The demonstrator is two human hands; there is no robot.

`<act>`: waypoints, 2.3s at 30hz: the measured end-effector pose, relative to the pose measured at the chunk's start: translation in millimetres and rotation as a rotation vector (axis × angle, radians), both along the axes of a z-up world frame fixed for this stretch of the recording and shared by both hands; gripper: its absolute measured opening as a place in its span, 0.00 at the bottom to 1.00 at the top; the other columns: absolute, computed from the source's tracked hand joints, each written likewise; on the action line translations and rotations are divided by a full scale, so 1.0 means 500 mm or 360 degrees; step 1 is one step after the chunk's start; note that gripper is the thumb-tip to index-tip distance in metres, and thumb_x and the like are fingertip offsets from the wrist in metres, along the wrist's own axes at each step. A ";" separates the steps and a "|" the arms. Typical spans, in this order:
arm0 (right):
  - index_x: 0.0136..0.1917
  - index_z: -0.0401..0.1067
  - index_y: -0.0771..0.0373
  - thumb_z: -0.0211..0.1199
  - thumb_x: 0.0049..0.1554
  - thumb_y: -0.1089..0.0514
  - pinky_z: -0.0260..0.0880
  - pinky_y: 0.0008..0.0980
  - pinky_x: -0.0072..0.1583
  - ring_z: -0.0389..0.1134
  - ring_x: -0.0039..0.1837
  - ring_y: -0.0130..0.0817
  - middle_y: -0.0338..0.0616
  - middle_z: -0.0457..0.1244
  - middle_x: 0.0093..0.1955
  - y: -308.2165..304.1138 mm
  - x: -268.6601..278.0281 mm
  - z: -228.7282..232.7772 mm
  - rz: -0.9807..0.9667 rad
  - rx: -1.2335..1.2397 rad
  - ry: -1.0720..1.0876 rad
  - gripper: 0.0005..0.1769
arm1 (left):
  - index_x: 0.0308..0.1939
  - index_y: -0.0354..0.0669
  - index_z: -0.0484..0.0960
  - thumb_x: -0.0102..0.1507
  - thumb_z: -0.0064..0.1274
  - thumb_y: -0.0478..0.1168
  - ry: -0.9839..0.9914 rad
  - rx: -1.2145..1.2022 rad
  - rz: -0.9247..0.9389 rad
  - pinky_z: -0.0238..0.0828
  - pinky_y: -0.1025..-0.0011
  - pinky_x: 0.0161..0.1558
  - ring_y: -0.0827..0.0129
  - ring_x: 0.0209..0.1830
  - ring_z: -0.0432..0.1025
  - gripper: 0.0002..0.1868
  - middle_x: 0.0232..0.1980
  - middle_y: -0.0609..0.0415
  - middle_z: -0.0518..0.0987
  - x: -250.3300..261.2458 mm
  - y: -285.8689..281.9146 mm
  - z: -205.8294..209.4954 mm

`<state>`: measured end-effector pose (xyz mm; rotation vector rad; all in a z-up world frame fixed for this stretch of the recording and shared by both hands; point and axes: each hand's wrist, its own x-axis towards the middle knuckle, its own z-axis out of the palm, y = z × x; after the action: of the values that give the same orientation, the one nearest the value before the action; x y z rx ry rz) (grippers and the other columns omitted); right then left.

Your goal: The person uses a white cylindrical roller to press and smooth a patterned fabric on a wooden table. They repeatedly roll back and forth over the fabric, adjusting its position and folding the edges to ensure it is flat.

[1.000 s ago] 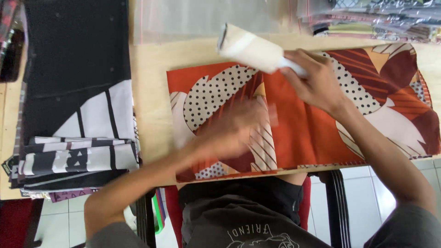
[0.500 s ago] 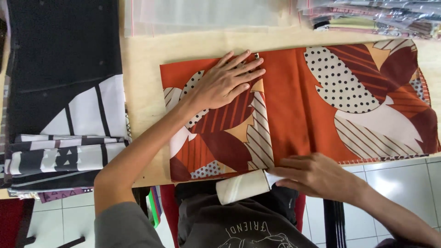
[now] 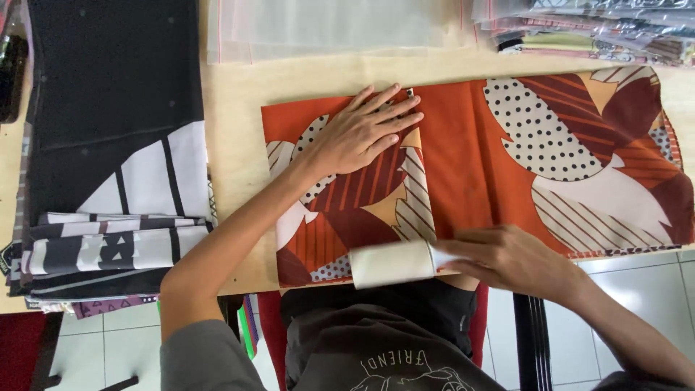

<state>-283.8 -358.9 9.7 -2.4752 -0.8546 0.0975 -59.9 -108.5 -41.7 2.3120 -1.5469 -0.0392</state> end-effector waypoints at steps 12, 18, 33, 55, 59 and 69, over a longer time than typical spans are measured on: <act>0.60 0.75 0.67 0.59 0.61 0.51 0.87 0.33 0.36 0.77 0.30 0.37 0.56 0.72 0.54 0.001 0.015 0.021 -0.0076 0.0049 0.0004 0.20 | 0.75 0.53 0.66 0.75 0.40 0.39 0.0066 -0.0105 -0.0070 0.38 0.48 0.80 0.55 0.82 0.47 0.22 0.79 0.58 0.60 0.002 0.009 0.025; 0.59 0.73 0.65 0.61 0.61 0.51 0.73 0.39 0.39 0.72 0.36 0.38 0.42 0.69 0.46 0.009 -0.077 0.030 0.0166 0.0235 0.0216 0.19 | 0.76 0.50 0.66 0.75 0.40 0.39 0.0032 -0.0143 -0.0090 0.38 0.49 0.79 0.55 0.82 0.46 0.23 0.80 0.56 0.60 -0.008 0.005 0.021; 0.48 0.78 0.56 0.50 0.58 0.65 0.71 0.30 0.41 0.71 0.37 0.27 0.39 0.72 0.45 0.037 -0.219 -0.074 -0.1041 0.0770 0.0474 0.15 | 0.81 0.44 0.47 0.70 0.29 0.70 -0.0109 0.0064 0.0138 0.32 0.49 0.81 0.52 0.85 0.39 0.46 0.85 0.51 0.46 -0.223 0.008 0.056; 0.60 0.76 0.59 0.52 0.64 0.62 0.77 0.40 0.48 0.75 0.45 0.40 0.43 0.73 0.49 -0.159 -0.213 -0.086 -0.1248 0.0044 0.0007 0.15 | 0.81 0.45 0.49 0.69 0.29 0.69 -0.0030 0.0044 0.0143 0.38 0.48 0.79 0.52 0.85 0.41 0.45 0.84 0.50 0.49 -0.221 0.002 0.078; 0.59 0.79 0.45 0.56 0.63 0.63 0.69 0.44 0.51 0.73 0.45 0.48 0.44 0.71 0.47 -0.295 -0.255 -0.095 -0.2039 -0.0491 0.0003 0.18 | 0.80 0.46 0.51 0.69 0.29 0.69 -0.0056 0.0047 0.0155 0.39 0.48 0.79 0.52 0.84 0.43 0.44 0.83 0.50 0.51 -0.221 0.001 0.079; 0.60 0.77 0.59 0.55 0.63 0.56 0.72 0.47 0.41 0.74 0.39 0.47 0.49 0.72 0.50 -0.215 -0.212 -0.044 -0.1371 0.0014 0.0053 0.15 | 0.81 0.48 0.50 0.68 0.33 0.68 -0.0003 0.0094 0.0149 0.37 0.47 0.78 0.53 0.85 0.41 0.44 0.84 0.52 0.50 -0.218 0.000 0.076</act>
<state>-389.8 -466.6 -12.1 -2.6005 0.2677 -0.1671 -169.0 -108.4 -3.8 2.4279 -1.4553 -0.0596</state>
